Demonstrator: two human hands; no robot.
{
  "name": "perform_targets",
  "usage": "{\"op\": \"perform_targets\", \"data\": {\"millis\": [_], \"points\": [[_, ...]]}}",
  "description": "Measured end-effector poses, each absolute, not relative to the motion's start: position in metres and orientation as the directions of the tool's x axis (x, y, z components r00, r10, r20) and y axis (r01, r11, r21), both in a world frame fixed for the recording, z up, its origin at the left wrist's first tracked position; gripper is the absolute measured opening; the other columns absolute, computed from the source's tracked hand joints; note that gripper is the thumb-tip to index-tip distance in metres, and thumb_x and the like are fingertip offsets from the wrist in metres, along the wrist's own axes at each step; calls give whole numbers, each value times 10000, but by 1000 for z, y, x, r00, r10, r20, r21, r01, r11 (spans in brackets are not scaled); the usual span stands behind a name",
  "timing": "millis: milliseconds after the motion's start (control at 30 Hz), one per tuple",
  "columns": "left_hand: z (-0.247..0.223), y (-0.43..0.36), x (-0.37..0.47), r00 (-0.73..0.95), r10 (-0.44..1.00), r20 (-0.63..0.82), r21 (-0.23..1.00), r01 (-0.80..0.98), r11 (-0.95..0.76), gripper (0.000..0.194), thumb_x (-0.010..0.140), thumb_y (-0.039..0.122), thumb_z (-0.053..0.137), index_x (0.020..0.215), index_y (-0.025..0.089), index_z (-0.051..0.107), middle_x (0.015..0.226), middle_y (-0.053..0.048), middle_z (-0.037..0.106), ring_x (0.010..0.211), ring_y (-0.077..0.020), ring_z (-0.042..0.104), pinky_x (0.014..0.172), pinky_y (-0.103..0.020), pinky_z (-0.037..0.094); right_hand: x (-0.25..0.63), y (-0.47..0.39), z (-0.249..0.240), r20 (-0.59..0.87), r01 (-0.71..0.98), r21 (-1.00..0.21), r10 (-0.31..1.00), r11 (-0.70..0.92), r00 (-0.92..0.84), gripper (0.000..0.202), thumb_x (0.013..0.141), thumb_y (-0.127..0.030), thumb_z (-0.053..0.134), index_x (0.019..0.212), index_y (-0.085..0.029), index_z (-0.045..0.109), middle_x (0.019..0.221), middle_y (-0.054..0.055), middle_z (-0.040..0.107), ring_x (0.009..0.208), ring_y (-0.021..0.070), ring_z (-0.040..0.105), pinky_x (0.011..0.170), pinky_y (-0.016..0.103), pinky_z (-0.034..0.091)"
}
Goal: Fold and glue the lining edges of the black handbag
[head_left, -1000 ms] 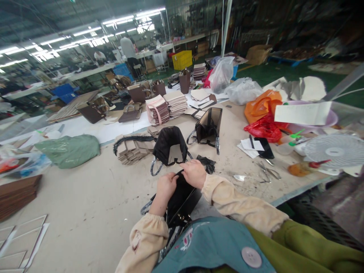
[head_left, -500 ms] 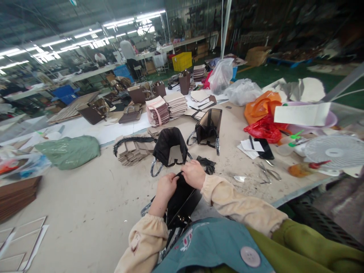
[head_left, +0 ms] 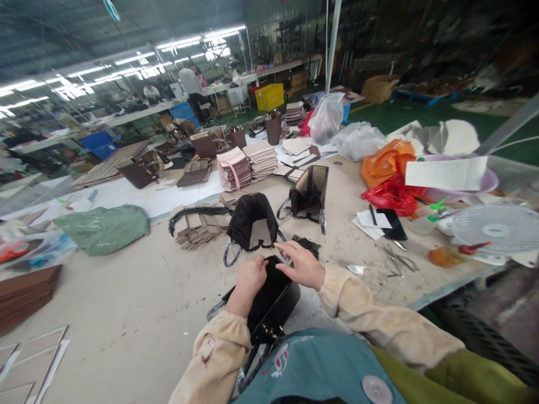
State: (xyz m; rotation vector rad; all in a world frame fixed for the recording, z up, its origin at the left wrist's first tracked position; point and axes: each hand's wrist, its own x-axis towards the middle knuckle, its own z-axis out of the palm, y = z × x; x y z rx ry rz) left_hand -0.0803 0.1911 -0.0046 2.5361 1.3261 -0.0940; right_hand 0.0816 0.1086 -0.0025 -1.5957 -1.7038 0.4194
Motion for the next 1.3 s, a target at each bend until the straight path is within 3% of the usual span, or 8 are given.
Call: {"op": "perform_targets", "data": {"millis": [267,533,733,933,1133,1300], "points": [[-2,192,-82,627,753,-198,199,778,-596,305,910,347,356,995,212,616,928,-55,672,870,-166,615,767,-246,411,115,41,-49,183,660,-751,965,14,188,376,822,-295,541,1177,-171,532,927,68,593,756,163,586,777,341,479],[-1,197,-77,598,771,-217,140,801,-582,303,896,354,369,894,191,625,870,-79,674,828,-188,619,737,-274,419,102,14,-55,-65,718,-696,996,1,-64,263,809,-243,536,1038,-175,646,834,55,644,761,181,592,730,300,455],[6,200,-110,439,876,-198,131,898,-420,315,879,366,377,829,187,632,830,-91,676,801,-206,624,685,-277,411,104,6,-60,-99,711,-703,990,5,-105,271,803,-226,528,1031,-169,663,837,66,655,780,183,600,742,287,451],[15,194,-176,150,967,-207,149,981,-120,342,853,393,374,765,183,629,799,-100,677,806,-225,623,652,-284,403,105,10,-65,-120,657,-752,968,57,-221,282,822,-268,510,1040,-166,656,827,66,655,761,179,595,733,292,460],[6,189,-222,-160,947,-280,200,955,220,349,859,375,360,735,169,613,701,-75,671,747,-185,641,598,-248,417,66,32,-35,-16,540,-813,918,219,-396,521,806,-380,560,1271,-161,471,982,80,608,793,170,577,779,314,466],[-7,183,-224,-191,903,-385,296,901,317,326,896,365,397,826,126,608,657,-38,652,634,-121,625,633,-249,470,14,43,-15,68,604,-717,897,348,-436,879,659,-471,700,1389,-188,300,1191,128,493,1034,277,496,877,388,429]]}}
